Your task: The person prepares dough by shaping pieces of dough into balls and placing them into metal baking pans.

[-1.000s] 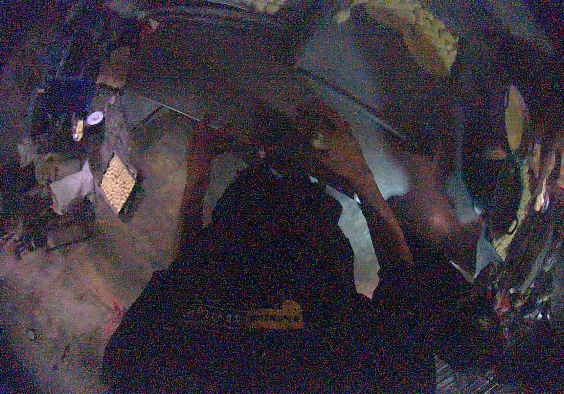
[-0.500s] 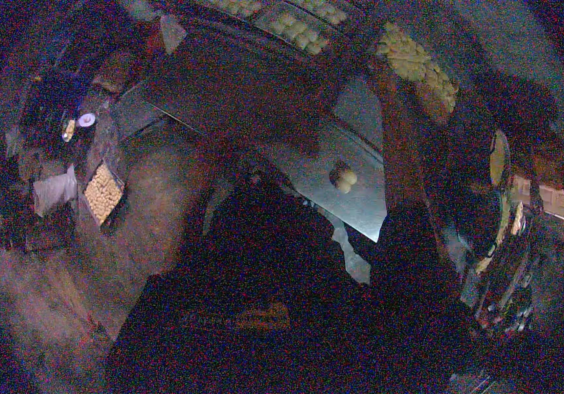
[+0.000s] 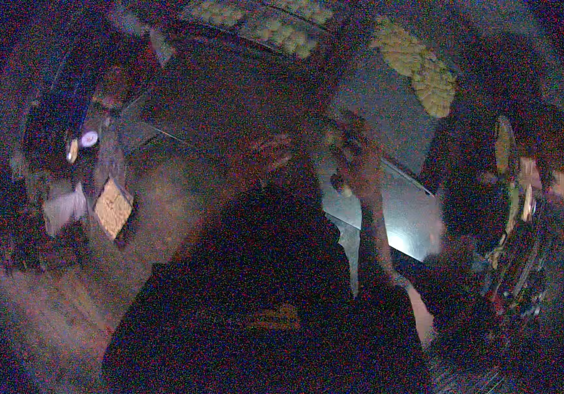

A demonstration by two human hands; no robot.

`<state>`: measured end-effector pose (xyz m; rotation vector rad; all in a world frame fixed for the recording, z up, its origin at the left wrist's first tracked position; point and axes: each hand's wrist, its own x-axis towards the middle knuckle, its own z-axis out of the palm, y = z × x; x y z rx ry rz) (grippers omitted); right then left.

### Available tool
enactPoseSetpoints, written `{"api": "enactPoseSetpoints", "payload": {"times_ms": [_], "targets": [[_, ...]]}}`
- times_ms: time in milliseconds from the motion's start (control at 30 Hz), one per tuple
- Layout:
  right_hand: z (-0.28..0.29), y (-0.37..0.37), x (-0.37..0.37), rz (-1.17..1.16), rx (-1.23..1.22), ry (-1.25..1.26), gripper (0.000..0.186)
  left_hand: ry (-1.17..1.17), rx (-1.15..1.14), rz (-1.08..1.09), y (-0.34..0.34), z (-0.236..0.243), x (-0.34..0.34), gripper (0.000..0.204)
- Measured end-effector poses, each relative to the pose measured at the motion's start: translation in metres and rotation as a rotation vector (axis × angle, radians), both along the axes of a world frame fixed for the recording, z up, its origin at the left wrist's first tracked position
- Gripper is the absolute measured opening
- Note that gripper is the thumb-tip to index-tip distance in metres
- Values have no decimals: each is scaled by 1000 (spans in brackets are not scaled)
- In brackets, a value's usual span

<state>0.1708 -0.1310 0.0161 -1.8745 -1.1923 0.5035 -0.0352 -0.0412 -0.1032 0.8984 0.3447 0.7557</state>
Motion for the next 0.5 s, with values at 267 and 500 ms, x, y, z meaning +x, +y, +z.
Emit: {"api": "enactPoseSetpoints", "payload": {"times_ms": [267,500], "targets": [[45,-78,-19,-290,113,-263,51,218,-50,-243,-49,117,85,25],[21,-160,8,-522,119,-211,50,493,107,-393,-107,131,137,30]]}}
